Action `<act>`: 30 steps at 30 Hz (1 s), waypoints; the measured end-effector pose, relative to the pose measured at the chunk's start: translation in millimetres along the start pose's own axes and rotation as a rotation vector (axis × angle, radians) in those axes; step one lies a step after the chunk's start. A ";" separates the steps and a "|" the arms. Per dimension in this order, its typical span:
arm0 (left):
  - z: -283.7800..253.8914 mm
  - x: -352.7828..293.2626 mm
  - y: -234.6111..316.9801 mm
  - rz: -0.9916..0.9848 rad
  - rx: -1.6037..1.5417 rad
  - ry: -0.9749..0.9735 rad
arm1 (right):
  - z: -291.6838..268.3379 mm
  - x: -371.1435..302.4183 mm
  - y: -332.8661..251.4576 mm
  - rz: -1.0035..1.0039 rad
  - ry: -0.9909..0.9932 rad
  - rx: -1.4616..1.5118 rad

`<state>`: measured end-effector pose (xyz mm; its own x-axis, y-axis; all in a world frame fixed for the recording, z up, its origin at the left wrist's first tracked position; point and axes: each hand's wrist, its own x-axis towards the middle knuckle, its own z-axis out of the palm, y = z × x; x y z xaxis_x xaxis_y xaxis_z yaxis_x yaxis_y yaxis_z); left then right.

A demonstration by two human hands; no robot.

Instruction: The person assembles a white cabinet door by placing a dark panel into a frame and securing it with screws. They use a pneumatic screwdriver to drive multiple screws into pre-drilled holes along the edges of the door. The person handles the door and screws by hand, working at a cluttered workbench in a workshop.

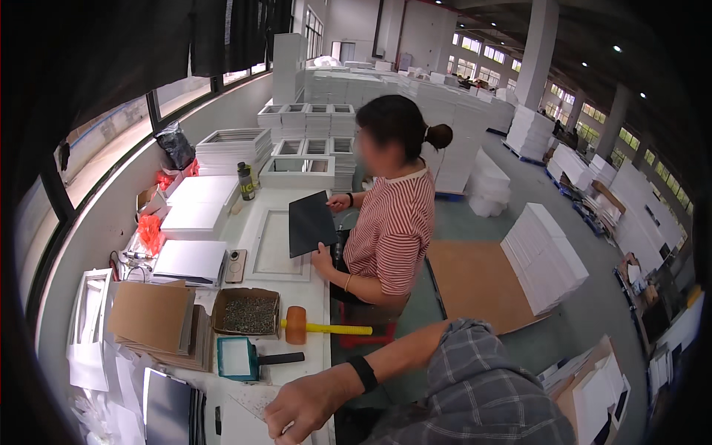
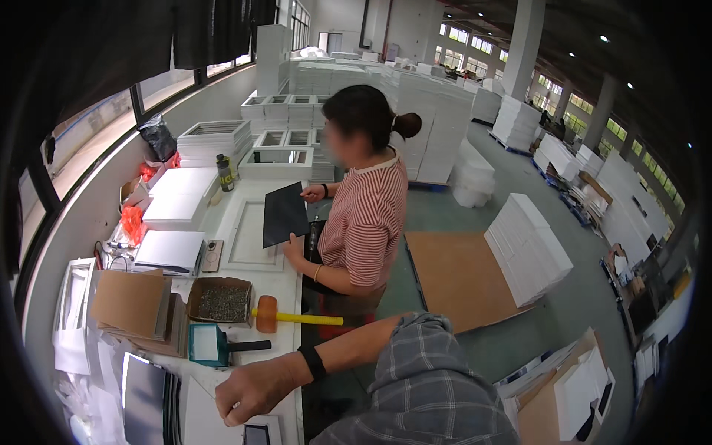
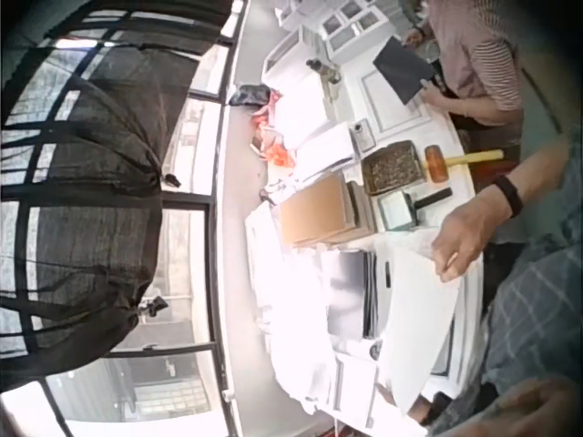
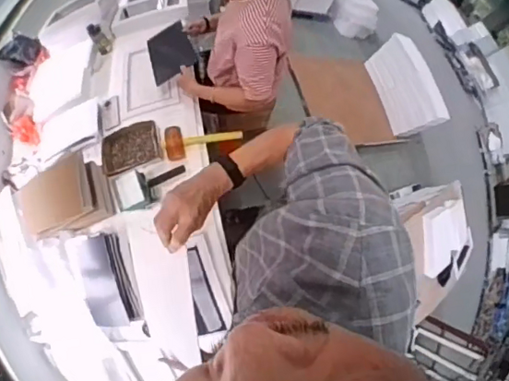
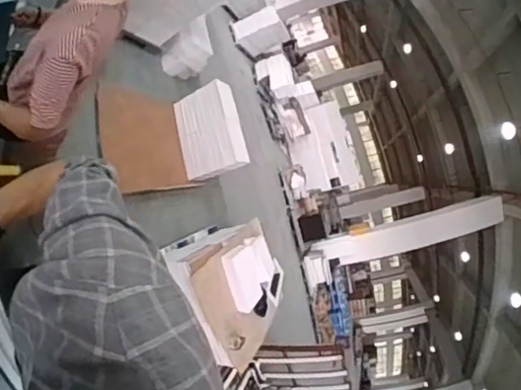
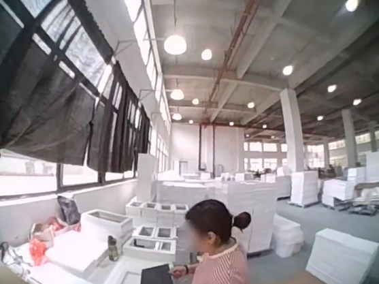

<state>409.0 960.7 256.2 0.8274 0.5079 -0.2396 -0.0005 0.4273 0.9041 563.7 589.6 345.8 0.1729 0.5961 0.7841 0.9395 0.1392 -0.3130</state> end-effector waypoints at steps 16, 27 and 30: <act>67.0 -109.4 -53.0 -0.273 0.559 -0.436 | -48.8 -257.7 -174.1 1.231 0.208 -0.001; 134.5 -119.0 -138.4 -0.302 0.621 -0.556 | -91.4 -305.6 -240.0 1.500 0.713 0.072; 125.0 -110.9 -186.0 -0.187 0.597 -0.443 | -95.3 -318.2 -241.7 1.502 0.710 0.073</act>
<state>387.6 731.3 158.8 0.9318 0.0654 -0.3571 0.3610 -0.0639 0.9304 309.8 290.9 223.0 0.9615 -0.2276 -0.1540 -0.1890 -0.1411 -0.9718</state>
